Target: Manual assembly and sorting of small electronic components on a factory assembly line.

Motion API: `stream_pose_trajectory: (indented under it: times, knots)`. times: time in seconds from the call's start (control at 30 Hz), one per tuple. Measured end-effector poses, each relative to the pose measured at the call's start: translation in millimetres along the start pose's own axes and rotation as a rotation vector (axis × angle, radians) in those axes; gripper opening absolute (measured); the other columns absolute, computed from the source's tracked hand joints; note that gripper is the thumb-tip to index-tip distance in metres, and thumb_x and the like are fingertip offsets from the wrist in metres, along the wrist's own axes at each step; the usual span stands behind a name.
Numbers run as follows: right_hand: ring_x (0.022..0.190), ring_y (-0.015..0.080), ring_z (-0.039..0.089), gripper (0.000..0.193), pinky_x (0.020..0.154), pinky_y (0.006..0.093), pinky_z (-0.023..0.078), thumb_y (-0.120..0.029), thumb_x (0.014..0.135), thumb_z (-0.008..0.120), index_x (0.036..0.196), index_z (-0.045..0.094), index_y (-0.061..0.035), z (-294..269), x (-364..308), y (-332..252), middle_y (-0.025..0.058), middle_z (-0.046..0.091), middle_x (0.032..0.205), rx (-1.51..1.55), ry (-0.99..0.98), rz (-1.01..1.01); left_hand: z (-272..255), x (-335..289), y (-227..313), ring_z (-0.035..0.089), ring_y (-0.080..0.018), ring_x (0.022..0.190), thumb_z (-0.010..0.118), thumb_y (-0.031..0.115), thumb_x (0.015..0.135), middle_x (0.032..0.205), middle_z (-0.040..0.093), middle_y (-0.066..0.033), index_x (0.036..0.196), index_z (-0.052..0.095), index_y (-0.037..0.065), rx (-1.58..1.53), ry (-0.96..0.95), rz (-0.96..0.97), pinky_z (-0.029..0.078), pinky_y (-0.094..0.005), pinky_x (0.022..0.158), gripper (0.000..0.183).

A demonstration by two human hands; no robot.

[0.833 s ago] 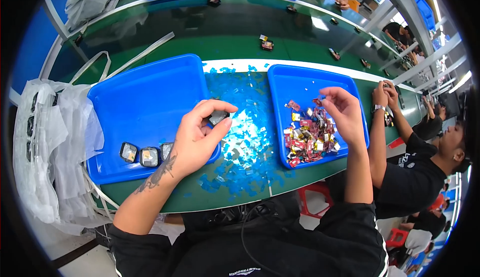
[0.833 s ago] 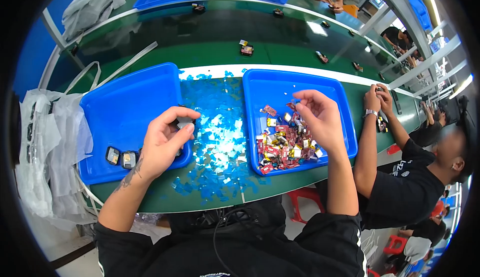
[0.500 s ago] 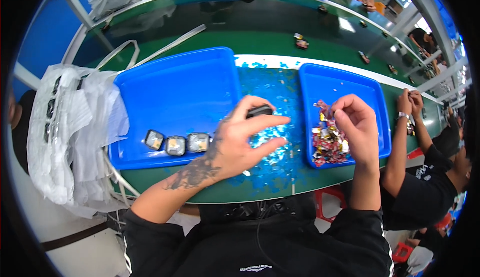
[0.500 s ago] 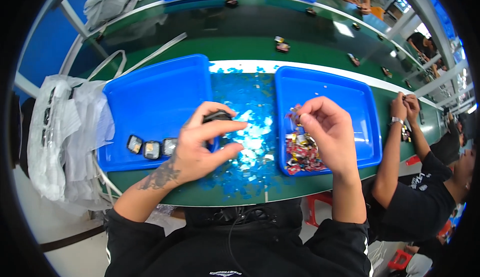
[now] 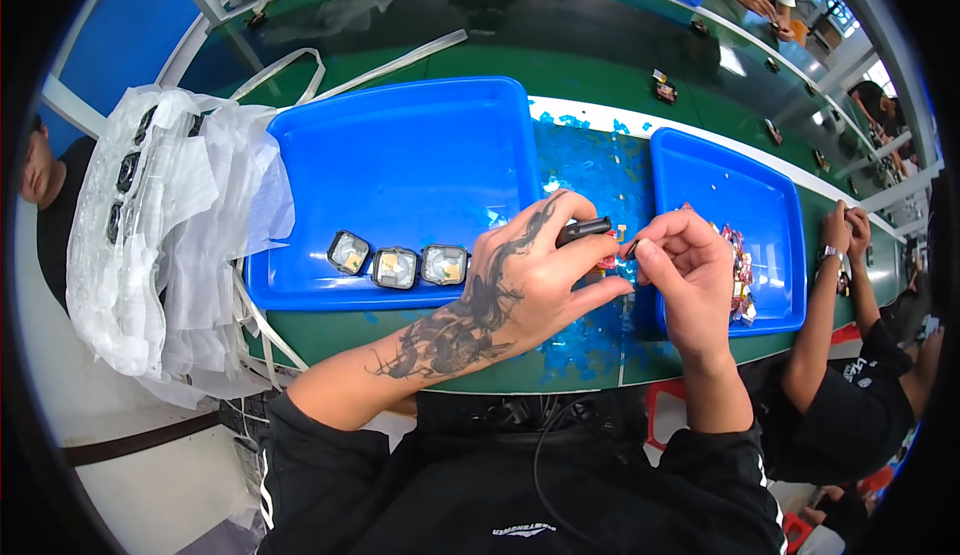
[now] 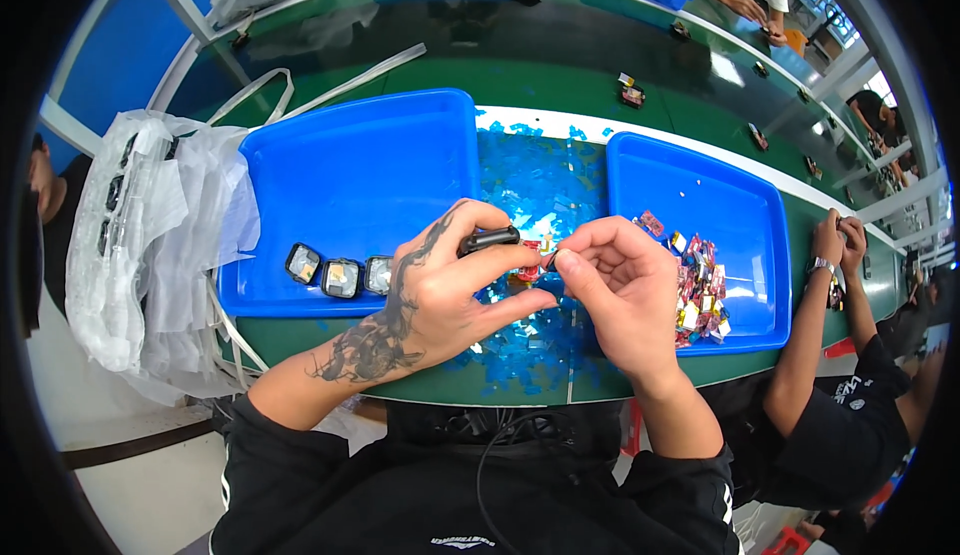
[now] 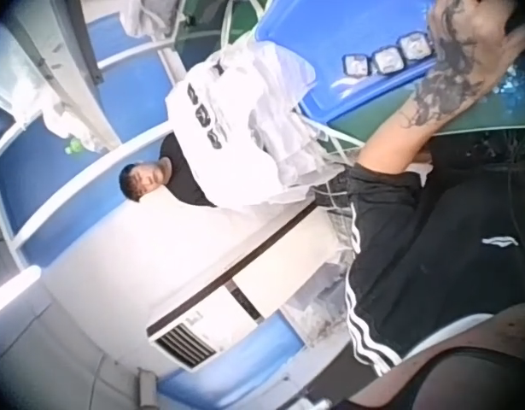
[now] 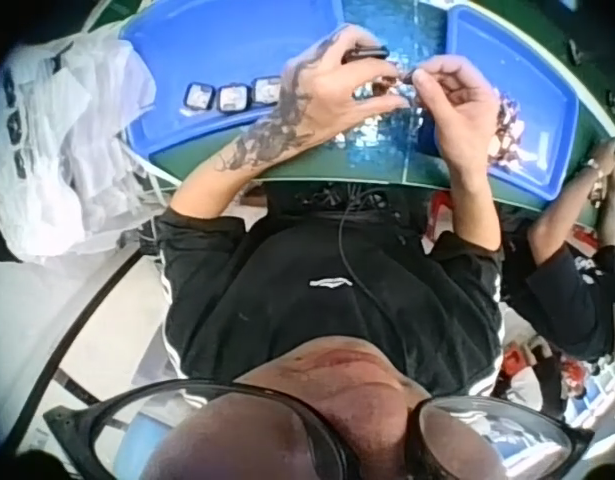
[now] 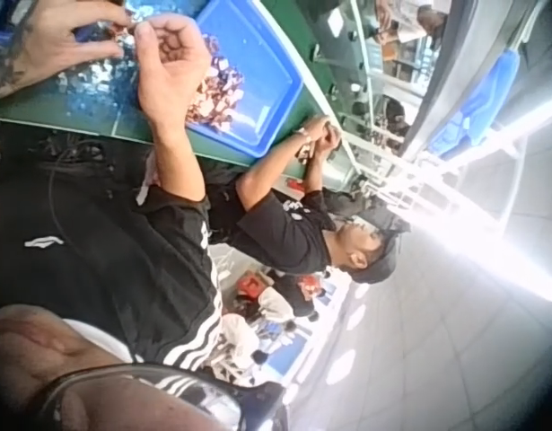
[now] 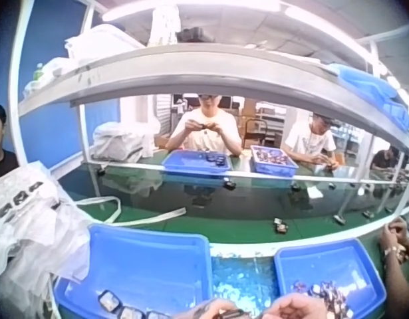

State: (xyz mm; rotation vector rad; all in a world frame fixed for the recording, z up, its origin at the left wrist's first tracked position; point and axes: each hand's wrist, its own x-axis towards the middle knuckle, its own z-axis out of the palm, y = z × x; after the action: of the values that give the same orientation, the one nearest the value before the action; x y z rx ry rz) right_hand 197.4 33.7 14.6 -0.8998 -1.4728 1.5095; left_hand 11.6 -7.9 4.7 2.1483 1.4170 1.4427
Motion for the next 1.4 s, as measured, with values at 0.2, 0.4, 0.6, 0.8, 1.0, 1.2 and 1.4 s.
stream_pose_trajectory:
  times: [0.2,0.4,0.6,0.8,1.0,1.2,1.4]
  knots:
    - [0.077,0.0068,0.061,0.009,0.07,0.0197,0.049,0.002,0.089,0.065,0.096,0.059,0.0027,1,-1,4,0.0051,0.066,0.088,-0.081,-0.019,-0.058,2,-3,-5,0.062,-0.0169,0.074,0.082,0.015,0.074,0.092,0.059,-0.0075,0.086,0.071,0.005,-0.124,-0.126,-0.13,0.051,-0.0306,0.06,0.018]
    - [0.081,0.0086,0.063,0.009,0.074,0.0214,0.051,0.003,0.089,0.065,0.096,0.06,0.0027,2,-1,1,0.0066,0.065,0.091,-0.131,-0.019,-0.104,2,-1,-1,0.046,-0.0052,0.066,0.075,0.01,0.082,0.088,0.056,-0.0014,0.088,0.072,0.004,-0.462,-0.227,-0.409,0.04,-0.0218,0.057,0.01]
    - [0.082,0.0093,0.059,0.011,0.068,0.0221,0.05,0.004,0.084,0.068,0.092,0.062,0.0007,6,3,4,0.0071,0.061,0.091,-0.266,0.037,-0.26,5,-4,-2,0.059,-0.0134,0.07,0.073,0.014,0.081,0.092,0.059,-0.0073,0.087,0.072,0.003,-0.488,-0.161,-0.464,0.048,-0.0265,0.057,0.013]
    - [0.078,0.0143,0.059,0.013,0.062,0.0238,0.048,0.008,0.08,0.067,0.089,0.062,0.0007,12,-4,10,0.0101,0.06,0.09,-0.576,0.094,-0.474,7,-4,-8,0.059,-0.0138,0.071,0.072,0.012,0.08,0.089,0.059,-0.0082,0.086,0.071,0.002,-0.585,-0.121,-0.459,0.049,-0.0276,0.061,0.012]
    - [0.077,0.0146,0.059,0.015,0.063,0.0244,0.047,0.009,0.083,0.062,0.096,0.064,0.0011,-11,-6,5,0.0094,0.062,0.094,-0.662,0.054,-0.264,4,3,-11,0.052,-0.0089,0.076,0.07,0.005,0.086,0.08,0.059,-0.0034,0.087,0.07,-0.003,-0.75,-0.166,-0.515,0.04,-0.0253,0.063,0.009]
    - [0.087,0.0089,0.058,0.017,0.074,0.0206,0.047,0.004,0.092,0.058,0.106,0.067,0.0048,-10,1,-3,0.0063,0.063,0.096,-0.127,-0.093,0.006,-3,4,-11,0.052,-0.0093,0.078,0.069,0.008,0.088,0.081,0.061,-0.0028,0.089,0.071,-0.001,-0.843,-0.362,-0.52,0.041,-0.0247,0.067,0.009]
    - [0.086,0.0118,0.06,0.009,0.075,0.0239,0.048,0.003,0.09,0.062,0.099,0.063,0.0022,-7,-3,16,0.0082,0.064,0.096,0.139,-0.165,-0.102,-3,6,-4,0.053,-0.0078,0.079,0.069,0.01,0.09,0.083,0.06,-0.0031,0.089,0.07,-0.003,-0.929,-0.422,-0.635,0.041,-0.0229,0.066,0.012]
